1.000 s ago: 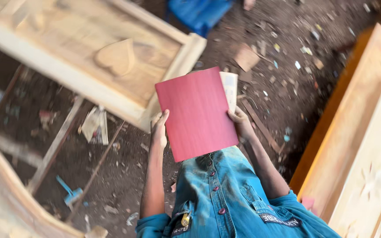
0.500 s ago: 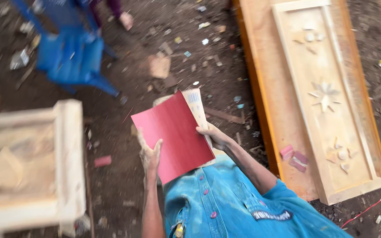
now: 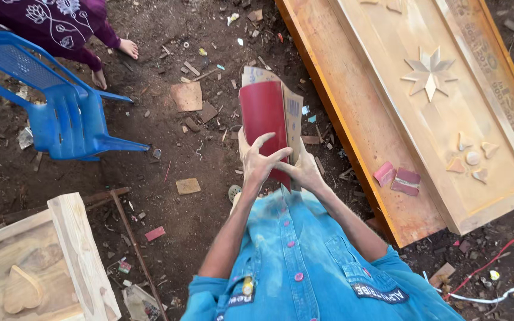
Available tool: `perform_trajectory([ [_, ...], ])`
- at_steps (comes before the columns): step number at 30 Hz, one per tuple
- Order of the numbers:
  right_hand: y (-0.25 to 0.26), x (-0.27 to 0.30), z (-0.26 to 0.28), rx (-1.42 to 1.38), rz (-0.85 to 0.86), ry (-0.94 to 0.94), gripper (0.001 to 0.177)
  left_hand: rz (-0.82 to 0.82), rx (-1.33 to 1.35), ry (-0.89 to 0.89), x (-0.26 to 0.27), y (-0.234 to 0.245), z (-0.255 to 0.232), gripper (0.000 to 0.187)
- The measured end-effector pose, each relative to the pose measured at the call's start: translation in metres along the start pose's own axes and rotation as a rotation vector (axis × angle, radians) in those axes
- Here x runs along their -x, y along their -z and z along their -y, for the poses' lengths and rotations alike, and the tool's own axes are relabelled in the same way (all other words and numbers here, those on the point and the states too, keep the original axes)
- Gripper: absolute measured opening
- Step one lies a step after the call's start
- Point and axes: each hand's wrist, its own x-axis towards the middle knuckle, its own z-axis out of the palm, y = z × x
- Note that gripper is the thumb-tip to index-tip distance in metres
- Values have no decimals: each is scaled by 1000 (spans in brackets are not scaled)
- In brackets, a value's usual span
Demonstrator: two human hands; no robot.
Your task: The person sands a wooden headboard with a red sandpaper sheet, smoothing the carved star and heart details. They tear the sandpaper into smaller pieces to reach specific areas and continue sanding the surface.
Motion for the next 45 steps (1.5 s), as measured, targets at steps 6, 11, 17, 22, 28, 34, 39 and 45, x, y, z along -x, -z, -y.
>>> perform_trajectory([
  [6, 37, -9, 1, -132, 57, 123, 88, 33, 58, 49, -7, -7, -10, 60],
  [11, 46, -18, 2, -256, 134, 90, 86, 20, 51, 87, -9, 4, -7, 65],
  [17, 43, -24, 14, -164, 160, 87, 87, -9, 18, 122, -10, 8, -10, 67],
  [22, 39, -35, 8, -112, 164, 69, 87, -28, 55, 102, -13, 13, 0, 61],
  [28, 45, -40, -12, -330, 159, 8, 74, -53, 188, 295, -14, 7, 61, 30],
  [34, 58, -50, -53, -323, 46, -232, 54, -18, 902, 175, -9, 7, 119, 15],
  [39, 100, -60, -136, -482, -165, -359, 39, -88, 1100, 420, -12, 13, 166, 18],
  [45, 213, -63, -184, 137, -582, -552, 23, -238, 968, 284, 19, 53, 221, 14],
])
